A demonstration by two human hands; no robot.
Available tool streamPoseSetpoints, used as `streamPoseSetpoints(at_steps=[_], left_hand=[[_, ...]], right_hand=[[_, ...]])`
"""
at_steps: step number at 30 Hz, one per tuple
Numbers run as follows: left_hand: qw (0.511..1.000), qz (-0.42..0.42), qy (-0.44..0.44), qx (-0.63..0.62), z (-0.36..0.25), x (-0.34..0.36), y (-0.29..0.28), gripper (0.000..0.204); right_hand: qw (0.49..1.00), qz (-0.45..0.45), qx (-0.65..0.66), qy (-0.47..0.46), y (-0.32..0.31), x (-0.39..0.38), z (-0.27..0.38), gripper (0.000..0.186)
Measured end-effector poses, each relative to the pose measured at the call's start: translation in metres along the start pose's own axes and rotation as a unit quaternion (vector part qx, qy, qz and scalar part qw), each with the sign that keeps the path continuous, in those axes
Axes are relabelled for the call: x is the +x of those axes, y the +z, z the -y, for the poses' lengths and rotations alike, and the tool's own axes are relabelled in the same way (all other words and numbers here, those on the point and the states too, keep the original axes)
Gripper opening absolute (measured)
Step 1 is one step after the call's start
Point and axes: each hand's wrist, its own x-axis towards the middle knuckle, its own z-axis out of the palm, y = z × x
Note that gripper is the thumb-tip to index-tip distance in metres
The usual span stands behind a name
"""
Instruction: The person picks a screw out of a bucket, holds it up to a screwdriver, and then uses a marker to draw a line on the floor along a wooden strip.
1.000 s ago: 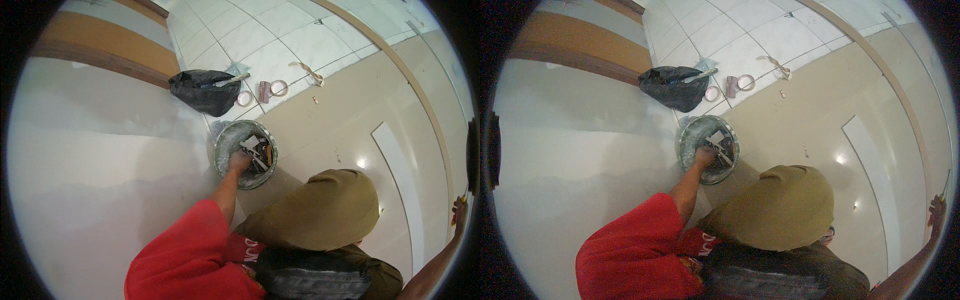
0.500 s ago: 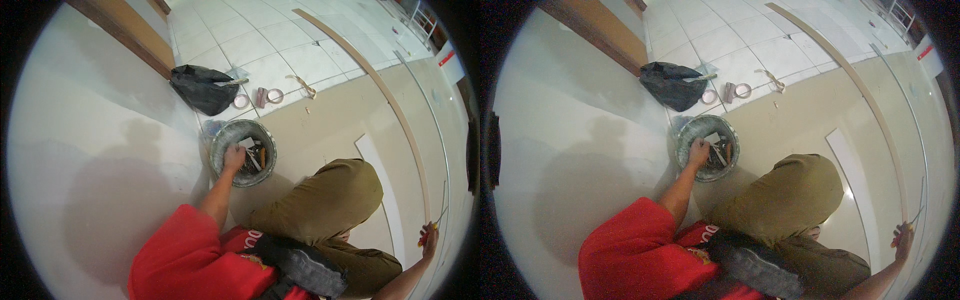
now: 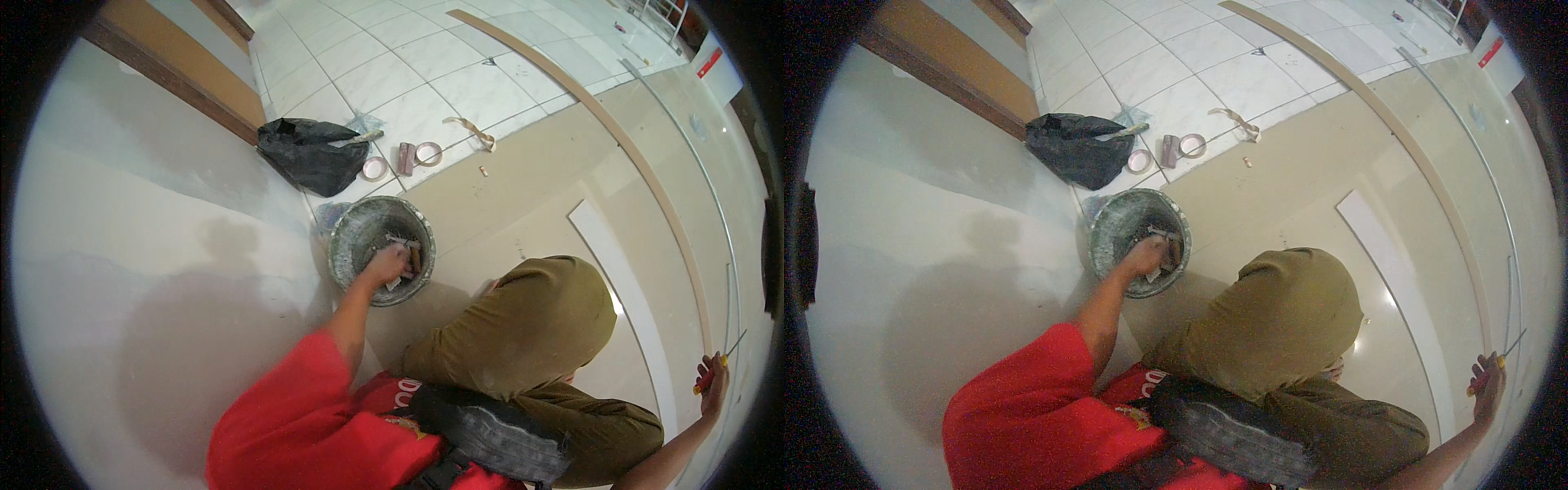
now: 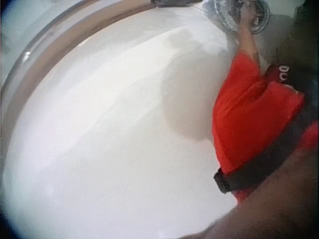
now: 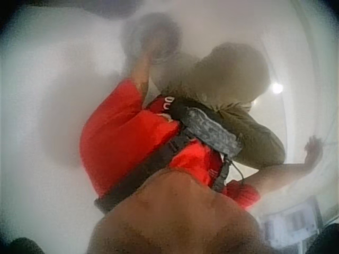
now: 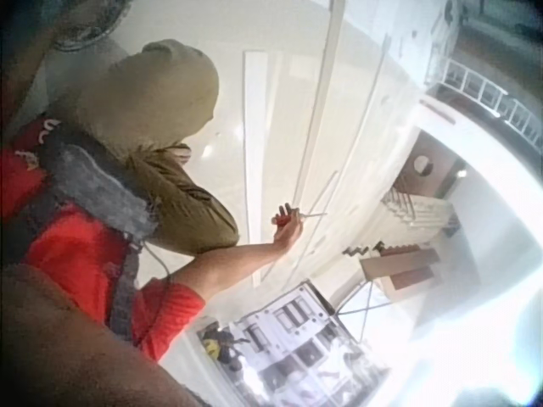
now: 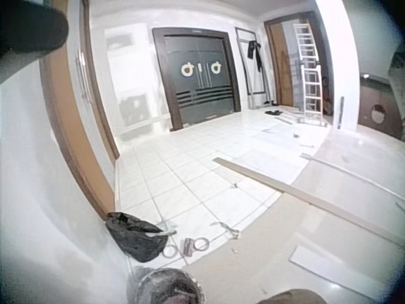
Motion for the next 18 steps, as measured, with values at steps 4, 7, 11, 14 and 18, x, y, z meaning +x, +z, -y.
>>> streamPoseSetpoints(at_steps=[4, 7, 11, 14, 18], left_hand=[[0.987, 0.013, 0.034, 0.155, 0.046, -0.012, 0.018, 0.034], [0.928, 0.096, 0.076, 0.352, 0.031, -0.014, 0.007, 0.031], [0.982, -0.176, 0.015, 0.068, 0.002, -0.014, -0.005, 0.028], [0.976, -0.189, 0.055, 0.093, 0.01, 0.008, -0.006, 0.03], [0.982, -0.05, 0.006, 0.184, 0.012, 0.01, -0.015, 0.03]], right_hand=[[1.0, -0.002, -0.021, -0.002, 0.011, 0.007, 0.006, 0.062], [0.999, -0.001, -0.037, -0.004, 0.014, 0.004, 0.013, 0.062], [0.999, -0.009, -0.035, -0.007, 0.018, 0.001, 0.011, 0.06], [0.997, 0.042, -0.059, 0.008, -0.005, 0.02, 0.002, 0.072], [0.998, 0.036, -0.054, -0.002, 0.013, 0.007, 0.015, 0.062]])
